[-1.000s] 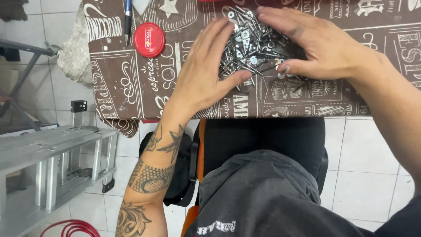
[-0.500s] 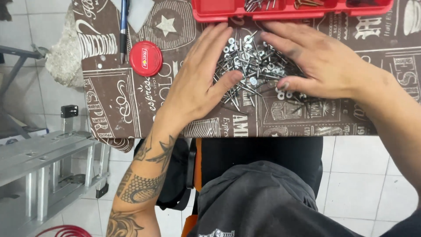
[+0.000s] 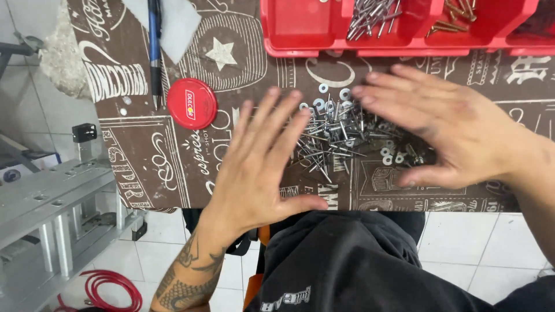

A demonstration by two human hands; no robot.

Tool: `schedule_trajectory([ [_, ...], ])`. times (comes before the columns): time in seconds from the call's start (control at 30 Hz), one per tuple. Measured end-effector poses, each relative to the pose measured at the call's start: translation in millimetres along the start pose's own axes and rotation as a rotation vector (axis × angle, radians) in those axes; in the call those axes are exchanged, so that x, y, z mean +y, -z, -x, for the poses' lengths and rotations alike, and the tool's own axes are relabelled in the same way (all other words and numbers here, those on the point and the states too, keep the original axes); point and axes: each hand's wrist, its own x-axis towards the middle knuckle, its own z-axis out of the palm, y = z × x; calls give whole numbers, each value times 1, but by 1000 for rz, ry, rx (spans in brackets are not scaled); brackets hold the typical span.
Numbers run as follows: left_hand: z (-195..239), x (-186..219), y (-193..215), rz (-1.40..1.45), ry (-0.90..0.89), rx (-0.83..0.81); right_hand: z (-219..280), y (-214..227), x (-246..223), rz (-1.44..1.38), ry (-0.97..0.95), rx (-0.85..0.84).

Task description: Manually assembling metal washers onto screws and placing them into an organizer tray.

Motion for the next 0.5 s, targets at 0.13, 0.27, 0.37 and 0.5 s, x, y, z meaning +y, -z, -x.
schedule_trajectory([
  [0.13, 36, 1, 5, -109, 244, -12, 64, 0, -11, 76, -109, 143],
  [0.27, 41, 6, -10, -262, 291, -50, 104, -7, -27, 272, -411, 116],
  [0.37, 22, 16, -17, -290, 259, -109, 88, -10, -35, 286, -531, 8],
  [0.5, -11, 27, -33, -290, 91, -63, 49, -11, -40, 312, -392, -43],
])
